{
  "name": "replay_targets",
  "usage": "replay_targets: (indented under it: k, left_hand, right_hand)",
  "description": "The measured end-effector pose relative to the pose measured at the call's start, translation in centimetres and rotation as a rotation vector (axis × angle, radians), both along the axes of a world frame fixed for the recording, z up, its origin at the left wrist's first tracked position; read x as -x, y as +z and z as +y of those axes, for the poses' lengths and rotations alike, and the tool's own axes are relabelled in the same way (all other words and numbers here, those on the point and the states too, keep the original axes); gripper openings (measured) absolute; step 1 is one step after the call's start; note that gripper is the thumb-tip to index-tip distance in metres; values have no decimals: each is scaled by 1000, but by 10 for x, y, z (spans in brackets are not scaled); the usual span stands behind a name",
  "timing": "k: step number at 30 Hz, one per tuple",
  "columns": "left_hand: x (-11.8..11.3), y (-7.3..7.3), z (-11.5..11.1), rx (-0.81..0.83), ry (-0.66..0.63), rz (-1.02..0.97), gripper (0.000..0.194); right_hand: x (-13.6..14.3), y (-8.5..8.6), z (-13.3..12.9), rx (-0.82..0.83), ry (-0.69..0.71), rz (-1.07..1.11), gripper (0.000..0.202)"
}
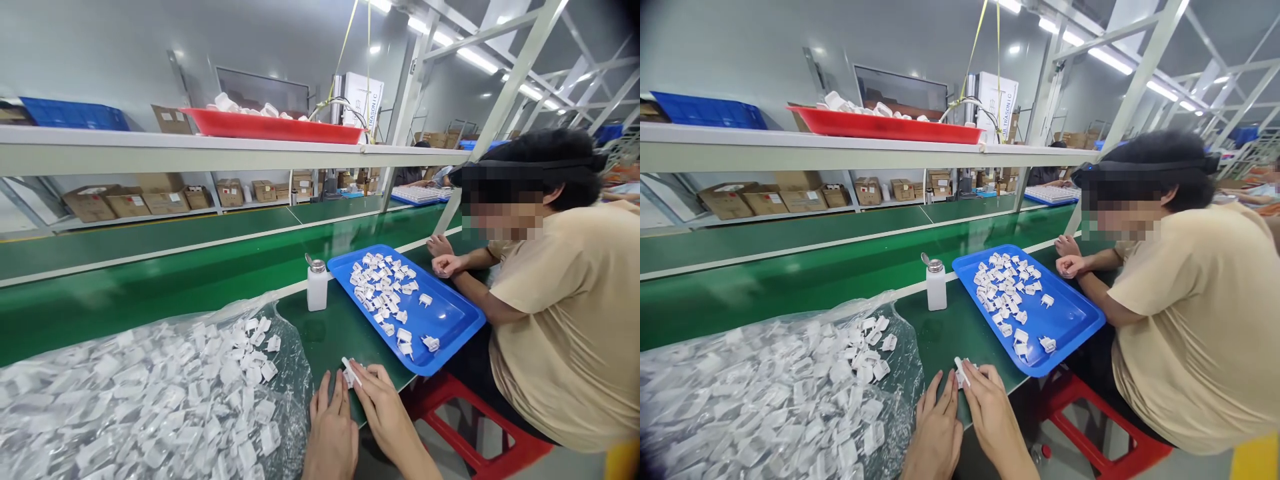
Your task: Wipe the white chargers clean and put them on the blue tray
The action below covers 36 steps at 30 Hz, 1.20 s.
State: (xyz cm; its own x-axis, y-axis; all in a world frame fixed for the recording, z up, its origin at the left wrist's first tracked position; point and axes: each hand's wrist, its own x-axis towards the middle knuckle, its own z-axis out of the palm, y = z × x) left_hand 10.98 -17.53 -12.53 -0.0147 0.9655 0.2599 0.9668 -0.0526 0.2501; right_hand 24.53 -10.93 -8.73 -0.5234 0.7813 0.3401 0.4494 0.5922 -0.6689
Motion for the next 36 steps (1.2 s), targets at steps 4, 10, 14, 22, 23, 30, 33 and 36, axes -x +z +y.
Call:
replay_targets:
  k: [4, 10, 14, 22, 23, 30, 33, 36]
  left_hand:
    - [-1, 9, 1, 13, -15, -75, 73]
    - [19, 37, 11, 38, 22, -366, 56]
    - [25, 50, 21, 18, 20, -574, 56]
    - [6, 74, 20, -18, -186, -860, 29]
    - [3, 80, 16, -50, -232, -921, 29]
    - [-8, 117, -16, -456, -476, -815, 38]
    - [-9, 122, -28, -559, -475, -745, 42]
    - [-9, 126, -41, -597, -428, -701, 42]
  right_hand:
    - [-7, 2, -12, 23, -12, 2, 51]
    - [-29, 14, -31, 193, -169, 171, 37]
    - [-49, 9, -37, 438, -483, 384, 52]
    - [-60, 7, -44, 675, -597, 797, 61]
    - [-57, 9, -47, 677, -609, 835, 61]
    - [-18, 27, -75, 851, -419, 1262, 45]
    - [-2, 34, -90, 873, -374, 1426, 36]
    - [5, 39, -107, 860, -373, 1435, 44]
